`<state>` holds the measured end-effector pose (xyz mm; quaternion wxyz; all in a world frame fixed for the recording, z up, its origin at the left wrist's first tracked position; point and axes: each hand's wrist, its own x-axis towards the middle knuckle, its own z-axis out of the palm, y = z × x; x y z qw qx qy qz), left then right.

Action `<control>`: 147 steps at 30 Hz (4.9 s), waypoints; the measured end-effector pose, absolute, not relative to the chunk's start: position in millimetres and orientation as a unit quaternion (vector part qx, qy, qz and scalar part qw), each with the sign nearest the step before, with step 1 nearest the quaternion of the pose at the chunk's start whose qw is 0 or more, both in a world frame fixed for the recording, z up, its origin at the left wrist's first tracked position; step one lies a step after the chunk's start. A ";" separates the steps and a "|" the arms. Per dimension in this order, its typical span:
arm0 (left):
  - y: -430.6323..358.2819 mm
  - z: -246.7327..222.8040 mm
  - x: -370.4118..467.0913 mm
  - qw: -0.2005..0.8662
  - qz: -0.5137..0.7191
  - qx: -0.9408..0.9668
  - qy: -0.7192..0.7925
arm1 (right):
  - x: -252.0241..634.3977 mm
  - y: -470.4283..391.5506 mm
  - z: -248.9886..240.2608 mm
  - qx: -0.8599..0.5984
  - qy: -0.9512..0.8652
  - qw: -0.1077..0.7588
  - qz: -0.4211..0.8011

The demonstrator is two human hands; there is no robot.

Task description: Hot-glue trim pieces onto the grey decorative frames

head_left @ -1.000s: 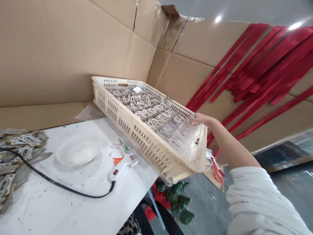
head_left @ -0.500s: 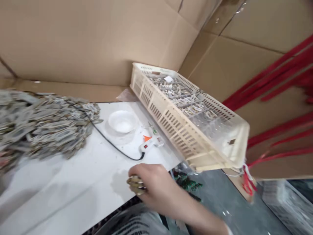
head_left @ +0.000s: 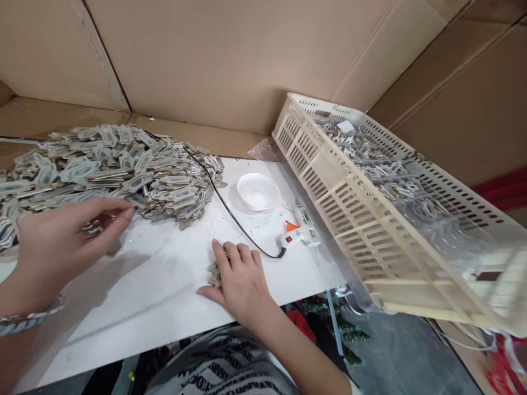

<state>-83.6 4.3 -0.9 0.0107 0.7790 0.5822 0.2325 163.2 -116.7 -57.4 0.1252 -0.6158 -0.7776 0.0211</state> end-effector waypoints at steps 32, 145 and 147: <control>-98.3 -38.1 7.1 -0.098 0.194 0.929 0.300 | 202.6 -159.5 -53.4 -0.690 -0.669 0.267 -0.075; -106.7 -16.6 -145.6 -0.153 0.312 0.572 0.743 | 144.9 -166.5 -62.9 -0.438 -0.805 0.397 0.049; -94.8 -10.2 -162.5 -0.146 0.275 0.544 0.779 | 144.4 -165.8 -65.5 -0.422 -0.818 0.388 0.050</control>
